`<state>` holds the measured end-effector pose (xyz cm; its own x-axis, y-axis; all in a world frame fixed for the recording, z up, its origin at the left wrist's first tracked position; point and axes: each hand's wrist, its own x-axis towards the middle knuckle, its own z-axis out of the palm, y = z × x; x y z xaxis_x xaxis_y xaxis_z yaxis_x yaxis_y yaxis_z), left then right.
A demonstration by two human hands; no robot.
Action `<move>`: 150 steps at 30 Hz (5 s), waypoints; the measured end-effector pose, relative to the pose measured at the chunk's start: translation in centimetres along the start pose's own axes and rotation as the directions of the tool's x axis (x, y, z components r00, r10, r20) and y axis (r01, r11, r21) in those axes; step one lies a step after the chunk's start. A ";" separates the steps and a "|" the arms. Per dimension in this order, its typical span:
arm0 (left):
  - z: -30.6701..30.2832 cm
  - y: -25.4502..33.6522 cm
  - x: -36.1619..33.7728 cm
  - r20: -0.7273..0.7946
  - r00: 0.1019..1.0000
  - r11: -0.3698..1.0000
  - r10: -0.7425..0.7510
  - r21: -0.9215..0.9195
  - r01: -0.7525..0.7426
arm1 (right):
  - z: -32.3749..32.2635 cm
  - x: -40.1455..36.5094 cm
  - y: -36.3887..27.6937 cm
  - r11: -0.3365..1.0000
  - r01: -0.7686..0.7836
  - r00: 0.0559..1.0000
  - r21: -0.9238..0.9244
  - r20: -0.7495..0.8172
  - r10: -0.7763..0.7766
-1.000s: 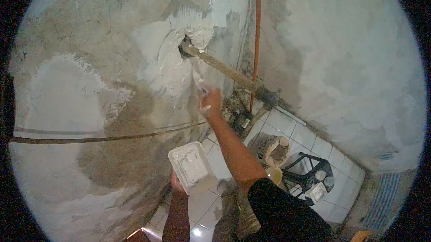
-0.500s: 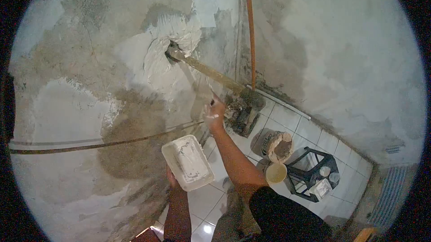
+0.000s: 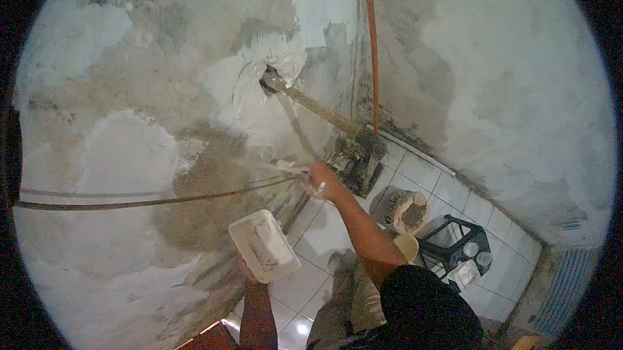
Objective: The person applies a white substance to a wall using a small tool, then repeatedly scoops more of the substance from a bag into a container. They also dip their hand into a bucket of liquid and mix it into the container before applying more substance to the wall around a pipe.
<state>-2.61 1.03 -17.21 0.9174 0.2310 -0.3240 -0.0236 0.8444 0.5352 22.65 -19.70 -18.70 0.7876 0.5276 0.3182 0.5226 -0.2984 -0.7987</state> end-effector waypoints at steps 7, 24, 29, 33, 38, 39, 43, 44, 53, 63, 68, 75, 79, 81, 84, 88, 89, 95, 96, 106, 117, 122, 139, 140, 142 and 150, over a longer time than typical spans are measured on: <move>3.2 1.8 -1.1 -0.038 0.996 0.997 0.083 0.002 -0.083 | 0.6 5.0 -7.6 0.736 -0.194 0.668 0.648 -0.462 0.583; 9.5 5.3 -6.4 0.091 0.988 0.992 0.122 0.004 -0.123 | -8.3 4.0 -21.0 0.995 0.060 0.978 -0.083 -0.194 -0.076; 10.1 6.2 -6.5 0.110 0.989 0.994 0.102 -0.046 -0.097 | -6.7 9.9 -20.9 0.984 0.155 0.907 -0.093 -0.382 -0.179; 10.9 6.7 -7.4 0.134 0.975 0.981 0.175 0.059 -0.184 | -9.2 13.8 -22.4 0.968 0.109 0.926 -0.227 -0.331 -0.182; 8.9 6.5 -6.6 0.138 0.981 0.990 0.135 -0.051 -0.129 | -10.3 14.4 -22.9 0.879 0.135 0.913 -0.456 -0.286 -0.289; 9.9 6.8 -7.0 0.192 0.971 0.990 0.144 -0.039 -0.139 | -10.4 14.5 -23.0 0.863 0.120 0.920 -0.491 -0.272 -0.283; 11.8 7.7 -7.6 0.193 0.961 0.980 0.200 -0.022 -0.200 | -12.5 15.4 -21.8 0.928 0.050 0.875 -0.369 -0.432 -0.218; 12.3 7.8 -7.7 0.191 0.959 0.978 0.209 -0.024 -0.209 | -14.4 14.7 -23.3 0.938 0.072 0.777 -0.340 -0.570 -0.267; 16.2 9.5 -10.6 0.258 0.877 0.857 0.404 0.230 -0.462 | -10.8 13.7 -26.2 0.983 0.062 0.585 -0.172 -0.792 -0.175; 19.2 10.8 -10.1 0.213 0.886 0.901 0.411 0.054 -0.431 | -5.8 11.5 -26.9 0.862 0.213 0.949 -0.461 -0.113 -0.295; 22.2 10.3 -8.6 0.229 0.906 0.928 0.357 0.027 -0.372 | -11.7 9.6 -23.6 0.805 0.408 0.878 -0.431 -0.059 -0.476; 25.9 9.3 -6.1 0.291 0.905 0.948 0.311 -0.030 -0.317 | -25.1 13.4 -28.1 0.912 0.189 0.961 0.365 -0.259 -0.095; 27.4 9.5 -4.3 0.336 0.892 0.949 0.302 -0.021 -0.313 | -26.3 18.8 -28.5 0.919 0.261 0.939 0.297 -0.299 -0.170; 27.6 9.7 -4.0 0.342 0.884 0.942 0.319 -0.009 -0.336 | -25.5 21.8 -28.3 0.960 0.200 0.875 -0.197 -0.406 -0.265; 28.5 10.5 -4.0 0.333 0.869 0.922 0.366 -0.007 -0.386 | -25.0 23.3 -27.6 0.964 0.115 0.871 -0.238 -0.442 -0.213; 26.3 10.7 -2.8 0.401 0.845 0.929 0.354 -0.045 -0.368 | -25.0 23.7 -26.3 0.947 -0.010 0.919 -0.322 -0.375 -0.118; 25.8 10.6 -2.8 0.395 0.849 0.930 0.352 -0.043 -0.366 | -25.0 23.6 -26.0 0.948 -0.014 0.921 -0.319 -0.372 -0.112; 27.4 10.6 -4.9 0.425 0.838 0.935 0.342 -0.068 -0.347 | -26.4 22.5 -23.4 0.984 -0.016 0.854 -0.178 -0.515 -0.079; 26.1 10.7 -4.7 0.421 0.842 0.937 0.339 -0.074 -0.341 | -26.7 22.0 -22.5 0.979 -0.062 0.779 -0.196 -0.622 -0.075; 26.2 12.3 -6.8 0.373 0.811 0.880 0.451 -0.034 -0.474 | -27.6 16.8 -33.9 0.914 0.243 0.279 -0.325 -0.879 -0.386; 27.2 14.2 -7.5 0.337 0.812 0.848 0.477 0.065 -0.525 | -17.5 20.0 -33.4 0.714 0.275 0.503 -0.644 -0.537 -0.677; 27.8 14.5 -4.8 0.465 0.797 0.914 0.386 -0.075 -0.399 | -15.4 19.7 -29.1 0.629 0.222 0.660 -0.745 -0.360 -0.660; 33.4 9.1 -5.1 0.392 0.883 0.966 0.258 -0.106 -0.235 | -28.0 1.5 -32.2 0.990 0.014 0.967 0.139 -0.253 0.022; 33.4 8.7 -5.3 0.388 0.890 0.971 0.239 -0.107 -0.214 | -28.4 0.1 -33.2 0.952 0.029 0.963 0.306 -0.262 0.055; 33.1 7.8 -5.7 0.369 0.915 0.986 0.163 -0.039 -0.160 | -28.3 -2.0 -33.6 0.849 0.047 0.957 0.527 -0.266 0.112; 30.4 3.1 -7.1 0.343 0.919 0.979 -0.193 0.133 0.156 | -27.3 -8.2 -34.3 0.973 -0.118 0.959 0.198 -0.230 0.163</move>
<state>2.88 -12.70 10.42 0.9842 -0.1161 -0.1339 0.1727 0.7981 0.5772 7.17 -35.45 20.04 0.9161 0.2745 0.2924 0.3509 -0.1956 -0.9158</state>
